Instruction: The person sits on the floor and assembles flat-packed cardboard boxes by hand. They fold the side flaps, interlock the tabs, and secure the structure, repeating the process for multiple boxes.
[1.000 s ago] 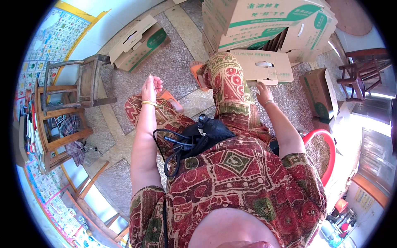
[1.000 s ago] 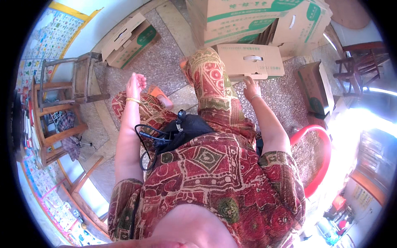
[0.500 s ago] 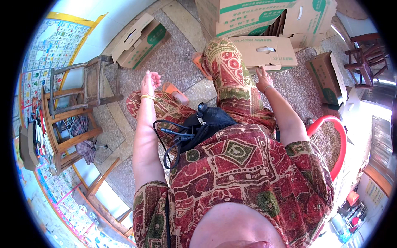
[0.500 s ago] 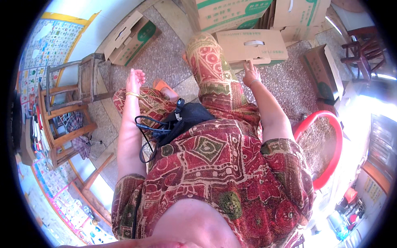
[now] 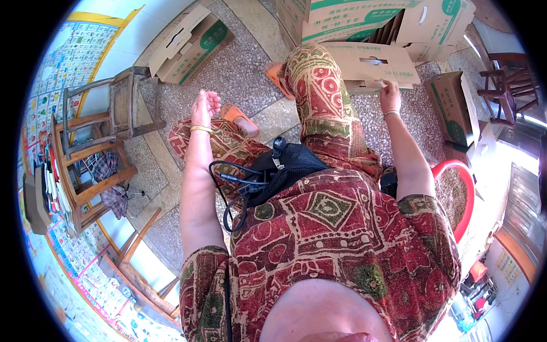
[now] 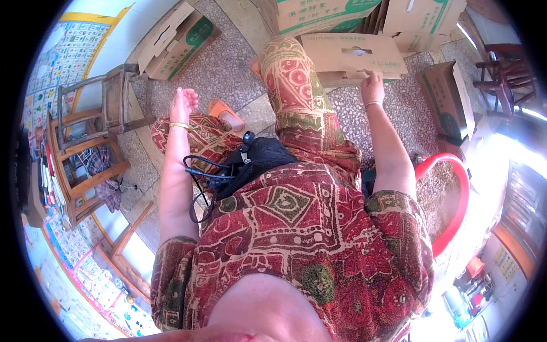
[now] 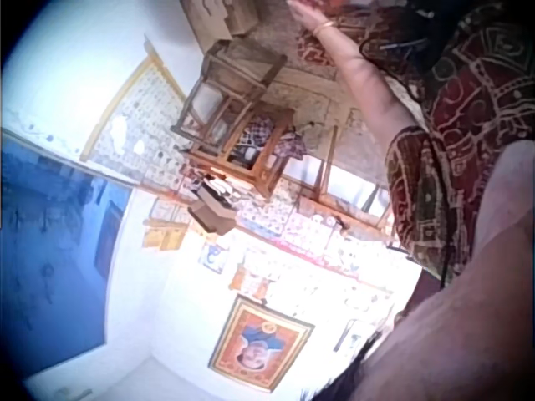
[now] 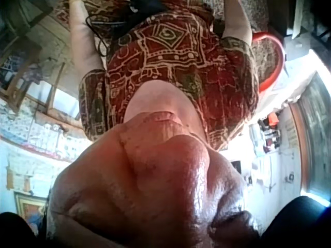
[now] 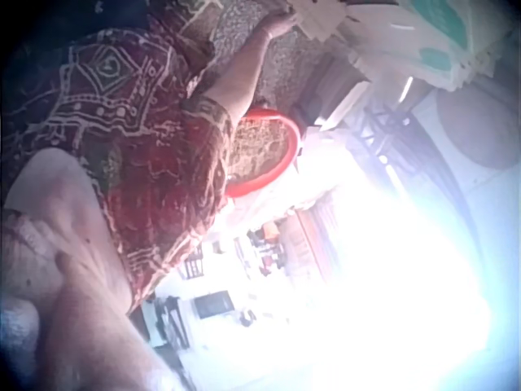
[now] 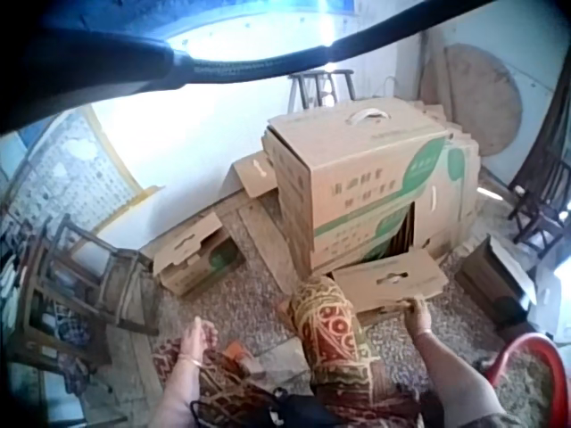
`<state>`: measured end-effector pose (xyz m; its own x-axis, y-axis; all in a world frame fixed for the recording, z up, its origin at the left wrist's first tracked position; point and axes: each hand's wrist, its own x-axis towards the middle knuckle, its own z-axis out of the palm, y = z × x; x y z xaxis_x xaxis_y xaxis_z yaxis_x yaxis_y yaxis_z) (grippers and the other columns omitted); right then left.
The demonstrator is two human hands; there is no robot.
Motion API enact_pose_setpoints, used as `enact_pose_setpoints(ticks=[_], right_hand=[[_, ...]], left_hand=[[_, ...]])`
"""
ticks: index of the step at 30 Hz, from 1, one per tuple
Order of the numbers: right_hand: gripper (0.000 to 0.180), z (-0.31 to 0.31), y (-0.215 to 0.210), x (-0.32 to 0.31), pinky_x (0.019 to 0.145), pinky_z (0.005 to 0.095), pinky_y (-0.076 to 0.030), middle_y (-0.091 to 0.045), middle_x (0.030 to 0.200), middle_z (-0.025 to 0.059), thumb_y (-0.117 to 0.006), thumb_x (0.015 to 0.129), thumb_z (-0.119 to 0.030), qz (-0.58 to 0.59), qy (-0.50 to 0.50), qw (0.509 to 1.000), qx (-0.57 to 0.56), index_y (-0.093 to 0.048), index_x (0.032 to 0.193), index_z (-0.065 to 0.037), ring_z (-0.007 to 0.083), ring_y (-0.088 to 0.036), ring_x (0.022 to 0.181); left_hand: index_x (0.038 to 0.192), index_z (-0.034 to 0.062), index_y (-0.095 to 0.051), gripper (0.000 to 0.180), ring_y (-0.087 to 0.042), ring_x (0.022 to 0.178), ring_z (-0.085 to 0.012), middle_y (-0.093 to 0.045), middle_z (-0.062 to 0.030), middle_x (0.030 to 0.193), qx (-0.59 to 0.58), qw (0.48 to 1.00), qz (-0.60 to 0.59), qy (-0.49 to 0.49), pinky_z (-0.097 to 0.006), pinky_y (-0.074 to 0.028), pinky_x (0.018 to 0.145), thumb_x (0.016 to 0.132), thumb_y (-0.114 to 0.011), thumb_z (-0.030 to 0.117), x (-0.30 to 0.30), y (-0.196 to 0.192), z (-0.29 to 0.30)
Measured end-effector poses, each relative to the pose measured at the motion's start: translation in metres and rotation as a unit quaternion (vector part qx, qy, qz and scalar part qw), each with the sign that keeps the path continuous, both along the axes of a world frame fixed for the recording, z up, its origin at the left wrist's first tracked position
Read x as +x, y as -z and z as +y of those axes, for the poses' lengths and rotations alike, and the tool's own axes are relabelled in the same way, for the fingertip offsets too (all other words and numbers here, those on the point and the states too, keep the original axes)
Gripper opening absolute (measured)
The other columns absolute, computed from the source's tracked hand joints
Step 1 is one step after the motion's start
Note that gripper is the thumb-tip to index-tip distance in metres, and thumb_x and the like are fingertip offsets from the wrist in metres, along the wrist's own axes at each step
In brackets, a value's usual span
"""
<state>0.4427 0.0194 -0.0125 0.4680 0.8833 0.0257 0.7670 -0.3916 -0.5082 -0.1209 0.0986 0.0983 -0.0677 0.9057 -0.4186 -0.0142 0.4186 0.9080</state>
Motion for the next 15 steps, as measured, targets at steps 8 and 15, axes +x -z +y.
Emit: enact_pose_setpoints(ticks=[8,15], right_hand=[[0.03,0.003,0.011,0.017,0.085,0.0408,-0.044,-0.056,0.104,0.0117,-0.061,0.074,-0.025,-0.076,-0.057,0.994,-0.055,-0.063,0.103,-0.016,0.0315,-0.053,0.096],[0.034,-0.005,0.023,-0.003,0.088,0.0406,-0.042,-0.054,0.107,0.0125,-0.059,0.073,-0.019,-0.006,-0.03,0.998,-0.051,-0.061,0.106,-0.016,0.0324,-0.052,0.099]], left_hand=[[0.094,0.0043,-0.057,0.043,-0.056,0.069,-0.0134,-0.061,-0.0062,0.081,-0.004,1.0,-0.002,0.011,-0.026,-0.047,0.063,0.093,-0.039,0.043,0.019,-0.013,0.001],[0.093,0.0039,-0.057,0.04,-0.056,0.067,-0.0125,-0.061,-0.0057,0.08,-0.037,0.998,0.039,0.033,-0.025,-0.047,0.06,0.093,-0.04,0.04,0.013,-0.014,0.009]])
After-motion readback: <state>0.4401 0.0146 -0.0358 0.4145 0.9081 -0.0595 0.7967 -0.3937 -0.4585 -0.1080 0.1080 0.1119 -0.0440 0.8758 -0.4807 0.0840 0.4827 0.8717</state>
